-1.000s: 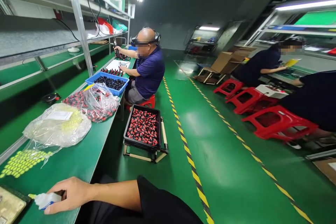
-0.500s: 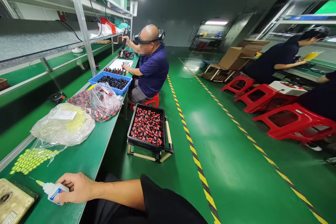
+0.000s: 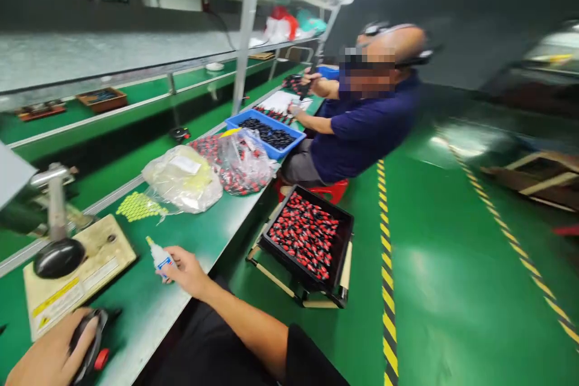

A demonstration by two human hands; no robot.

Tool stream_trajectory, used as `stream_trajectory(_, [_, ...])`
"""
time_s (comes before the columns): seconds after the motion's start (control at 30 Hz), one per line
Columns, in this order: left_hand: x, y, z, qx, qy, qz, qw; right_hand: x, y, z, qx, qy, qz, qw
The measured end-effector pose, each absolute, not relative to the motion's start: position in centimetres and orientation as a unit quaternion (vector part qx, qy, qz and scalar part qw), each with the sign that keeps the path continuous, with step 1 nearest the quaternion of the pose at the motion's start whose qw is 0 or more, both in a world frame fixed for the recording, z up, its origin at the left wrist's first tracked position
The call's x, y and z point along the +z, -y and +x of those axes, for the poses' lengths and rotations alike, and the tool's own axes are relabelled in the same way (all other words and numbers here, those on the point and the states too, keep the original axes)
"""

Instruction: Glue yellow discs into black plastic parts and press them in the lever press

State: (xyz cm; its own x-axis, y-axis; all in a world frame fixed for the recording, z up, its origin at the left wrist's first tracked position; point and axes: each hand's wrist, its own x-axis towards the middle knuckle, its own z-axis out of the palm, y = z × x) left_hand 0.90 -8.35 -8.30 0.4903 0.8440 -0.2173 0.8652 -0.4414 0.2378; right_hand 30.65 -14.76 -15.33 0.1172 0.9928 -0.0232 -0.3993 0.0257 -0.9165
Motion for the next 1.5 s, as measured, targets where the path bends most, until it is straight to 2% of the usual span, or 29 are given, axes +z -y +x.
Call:
stream_trajectory(0.1, [-6.7,9.1,1.4,-0.071,-0.519,0.834,0.175,-15.0,15.0,31.0,0.564,0.356,-0.412,0.621])
stream_trajectory(0.37, [-4.5,7.6,-0.3,0.005,-0.455,0.824,0.338,-14.2,16.1,31.2,0.561,0.312,-0.425,0.638])
stream_trajectory(0.57, [-5.9,7.1,-1.1,0.032,-0.460,0.799,0.386,-13.8,16.2,32.0,0.559,0.275,-0.439,0.648])
stream_trajectory(0.83, [-7.7,7.1,-2.2,0.051,-0.425,0.722,0.543,-14.2,16.5,32.8,0.540,0.276,-0.480,0.634])
stream_trajectory(1.17, [-9.2,7.9,-2.1,0.055,-0.415,0.697,0.582,-15.9,17.2,33.6,0.550,0.269,-0.477,0.630])
stream_trajectory(1.5, [-9.0,8.0,-1.9,0.062,-0.420,0.713,0.558,-16.0,17.4,33.6,0.526,0.314,-0.521,0.594])
